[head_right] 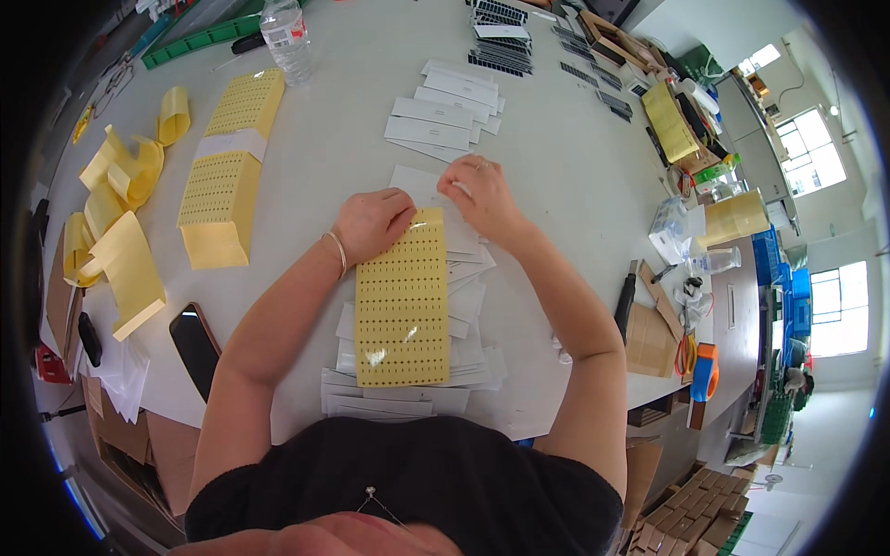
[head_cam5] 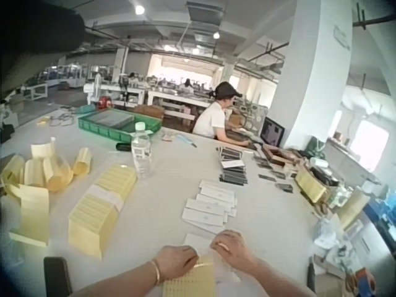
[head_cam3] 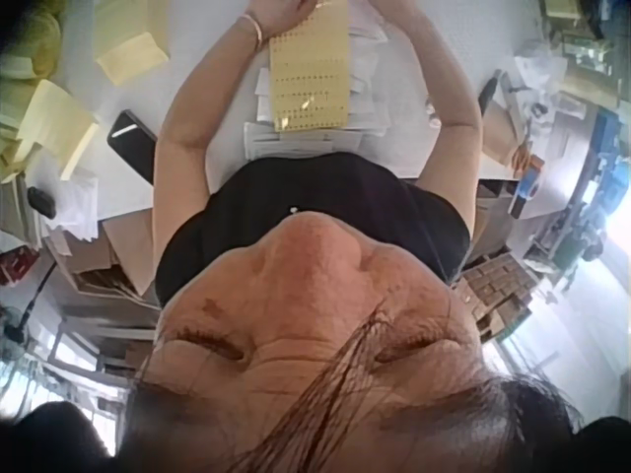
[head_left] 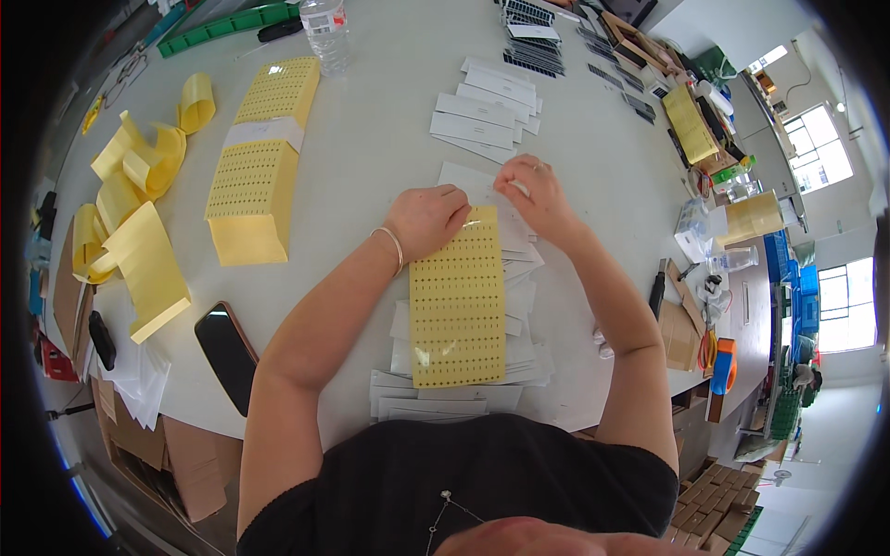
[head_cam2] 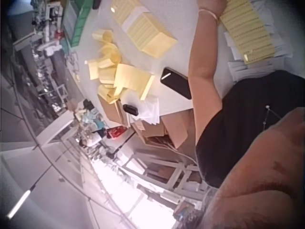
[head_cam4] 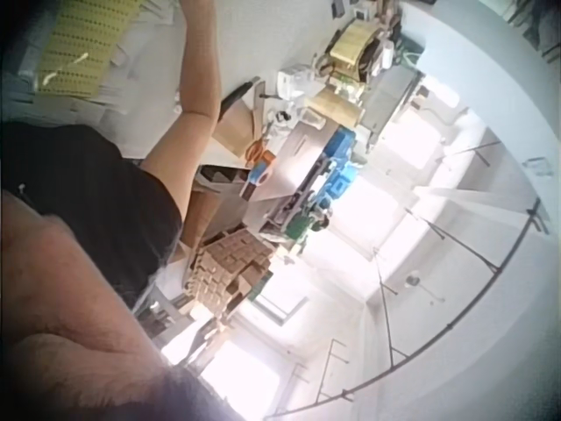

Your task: The person peels small stickers from a yellow sheet and applies them onto white cards by hand. The person then gathers the cards into a stack and inserts them into the slots of metal heatsinks.

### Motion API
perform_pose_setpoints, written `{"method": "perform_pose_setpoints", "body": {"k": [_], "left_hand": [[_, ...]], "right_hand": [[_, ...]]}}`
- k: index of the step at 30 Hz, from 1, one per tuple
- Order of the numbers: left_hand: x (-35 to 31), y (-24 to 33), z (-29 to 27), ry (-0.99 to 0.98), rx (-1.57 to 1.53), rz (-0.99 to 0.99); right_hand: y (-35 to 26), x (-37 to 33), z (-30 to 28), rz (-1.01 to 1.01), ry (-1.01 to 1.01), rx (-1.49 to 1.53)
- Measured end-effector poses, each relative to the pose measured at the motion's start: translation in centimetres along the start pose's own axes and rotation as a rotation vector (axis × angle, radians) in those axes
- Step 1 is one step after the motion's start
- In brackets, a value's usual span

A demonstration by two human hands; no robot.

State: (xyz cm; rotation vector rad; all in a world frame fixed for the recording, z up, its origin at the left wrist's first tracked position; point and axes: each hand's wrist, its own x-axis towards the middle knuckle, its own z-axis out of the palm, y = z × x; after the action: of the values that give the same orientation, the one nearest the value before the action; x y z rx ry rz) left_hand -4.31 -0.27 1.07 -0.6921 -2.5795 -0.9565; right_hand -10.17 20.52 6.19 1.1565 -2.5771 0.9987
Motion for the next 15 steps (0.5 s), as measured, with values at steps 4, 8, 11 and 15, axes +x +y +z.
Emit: {"method": "perform_pose_setpoints", "body": {"k": [4,8,11,15], "left_hand": [[0.0,0.0,0.0,-0.025,0.027,0.04],[0.0,-0.1,-0.1,-0.024,0.037,0.057],[0.0,-0.1,-0.1,-0.023,0.033,0.063],[0.0,-0.2,0.0,-0.012,0.032,0.065]], "right_hand": [[1.7,1.1,0.5,0.36,-0.099,0.119],[2.7,0.7,1.9,0.139,-0.159,-0.293],[2.4,0.8,1.7,0.259,-0.086,-0.096],[0.7,0.3,0.3,0.294,-0.072,0.172]]}}
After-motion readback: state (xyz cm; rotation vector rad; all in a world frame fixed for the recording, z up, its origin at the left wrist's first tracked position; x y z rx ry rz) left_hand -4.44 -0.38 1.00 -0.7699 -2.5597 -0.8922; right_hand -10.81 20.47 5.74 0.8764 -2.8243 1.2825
